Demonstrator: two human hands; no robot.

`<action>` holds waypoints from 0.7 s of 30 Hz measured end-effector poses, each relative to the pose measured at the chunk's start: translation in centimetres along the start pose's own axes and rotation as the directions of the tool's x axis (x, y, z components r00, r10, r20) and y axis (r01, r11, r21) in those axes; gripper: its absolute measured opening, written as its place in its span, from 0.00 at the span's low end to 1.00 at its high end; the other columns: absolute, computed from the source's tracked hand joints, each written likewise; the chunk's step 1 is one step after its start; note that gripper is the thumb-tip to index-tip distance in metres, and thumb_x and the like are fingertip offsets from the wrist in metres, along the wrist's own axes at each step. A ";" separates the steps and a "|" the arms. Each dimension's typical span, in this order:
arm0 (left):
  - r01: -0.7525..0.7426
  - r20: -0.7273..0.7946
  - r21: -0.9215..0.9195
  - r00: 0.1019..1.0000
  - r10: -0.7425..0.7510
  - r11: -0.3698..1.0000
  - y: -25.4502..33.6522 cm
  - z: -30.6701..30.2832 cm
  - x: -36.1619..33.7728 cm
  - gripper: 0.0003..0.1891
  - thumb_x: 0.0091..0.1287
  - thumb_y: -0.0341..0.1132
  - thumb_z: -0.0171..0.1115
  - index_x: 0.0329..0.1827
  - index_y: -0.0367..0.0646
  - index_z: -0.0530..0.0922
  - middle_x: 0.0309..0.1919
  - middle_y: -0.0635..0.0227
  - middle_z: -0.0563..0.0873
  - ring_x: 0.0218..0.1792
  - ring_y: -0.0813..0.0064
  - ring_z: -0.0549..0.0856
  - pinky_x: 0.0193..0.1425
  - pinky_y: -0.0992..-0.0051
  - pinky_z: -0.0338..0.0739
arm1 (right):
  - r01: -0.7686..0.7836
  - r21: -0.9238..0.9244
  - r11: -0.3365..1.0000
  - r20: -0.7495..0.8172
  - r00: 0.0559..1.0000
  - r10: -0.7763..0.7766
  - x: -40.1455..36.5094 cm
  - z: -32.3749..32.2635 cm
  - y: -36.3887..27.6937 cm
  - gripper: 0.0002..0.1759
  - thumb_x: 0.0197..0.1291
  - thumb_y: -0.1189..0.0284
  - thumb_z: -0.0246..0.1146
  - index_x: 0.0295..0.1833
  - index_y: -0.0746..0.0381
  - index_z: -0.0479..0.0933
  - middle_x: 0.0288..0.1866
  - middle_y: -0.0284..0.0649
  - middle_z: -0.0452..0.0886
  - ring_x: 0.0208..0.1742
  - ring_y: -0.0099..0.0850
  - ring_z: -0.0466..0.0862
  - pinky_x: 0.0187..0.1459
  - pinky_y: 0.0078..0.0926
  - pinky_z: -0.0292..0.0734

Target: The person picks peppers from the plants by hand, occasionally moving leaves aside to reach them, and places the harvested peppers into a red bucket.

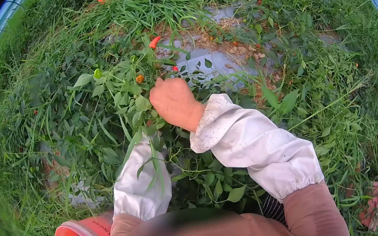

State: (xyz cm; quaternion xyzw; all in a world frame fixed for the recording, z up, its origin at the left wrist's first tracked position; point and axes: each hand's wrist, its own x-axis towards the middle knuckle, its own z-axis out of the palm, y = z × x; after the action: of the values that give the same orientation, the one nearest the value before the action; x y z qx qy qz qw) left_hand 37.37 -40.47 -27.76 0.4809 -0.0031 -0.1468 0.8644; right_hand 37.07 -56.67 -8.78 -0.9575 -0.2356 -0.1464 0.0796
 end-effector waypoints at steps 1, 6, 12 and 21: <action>0.000 -0.008 0.021 1.000 0.000 1.000 0.3 0.2 0.6 0.27 0.74 0.39 0.53 0.73 0.41 0.62 0.66 0.56 0.70 0.67 0.60 0.71 0.69 0.59 0.70 | 0.084 -0.089 0.993 -0.131 0.987 -0.095 -0.2 -0.3 -0.8 0.10 0.41 0.71 0.63 0.25 0.68 0.78 0.25 0.49 0.80 0.30 0.42 0.83 0.30 0.38 0.78; 0.004 -0.064 0.132 0.998 0.004 0.991 1.6 4.2 7.0 0.27 0.74 0.40 0.53 0.73 0.42 0.62 0.67 0.55 0.69 0.68 0.58 0.69 0.70 0.56 0.69 | -0.073 0.140 0.987 0.281 0.959 0.031 -0.4 -3.6 0.0 0.06 0.49 0.75 0.61 0.25 0.66 0.79 0.26 0.45 0.82 0.24 0.37 0.82 0.27 0.33 0.77; -0.011 -0.076 0.242 0.997 0.031 0.970 1.0 4.0 2.1 0.27 0.74 0.40 0.53 0.74 0.42 0.62 0.69 0.54 0.67 0.69 0.56 0.68 0.71 0.53 0.68 | -0.589 0.641 -0.492 0.619 0.776 -0.121 -1.3 -5.3 2.9 0.15 0.60 0.73 0.58 0.52 0.65 0.75 0.37 0.42 0.82 0.25 0.29 0.80 0.25 0.24 0.77; -0.062 -0.080 0.431 0.991 0.107 0.900 4.4 5.5 4.6 0.28 0.74 0.41 0.54 0.74 0.43 0.62 0.71 0.53 0.64 0.71 0.52 0.65 0.73 0.48 0.66 | -0.393 0.643 -0.657 0.721 0.601 0.346 -0.1 3.5 12.3 0.14 0.65 0.59 0.65 0.44 0.59 0.78 0.28 0.29 0.77 0.26 0.23 0.79 0.29 0.18 0.83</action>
State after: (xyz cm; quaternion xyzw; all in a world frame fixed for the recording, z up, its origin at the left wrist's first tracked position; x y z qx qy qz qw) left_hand 42.03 -44.03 -21.73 0.6648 -0.0122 -0.0802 0.7426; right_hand 43.67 -66.77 -13.11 -0.4405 0.2126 0.1761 0.8543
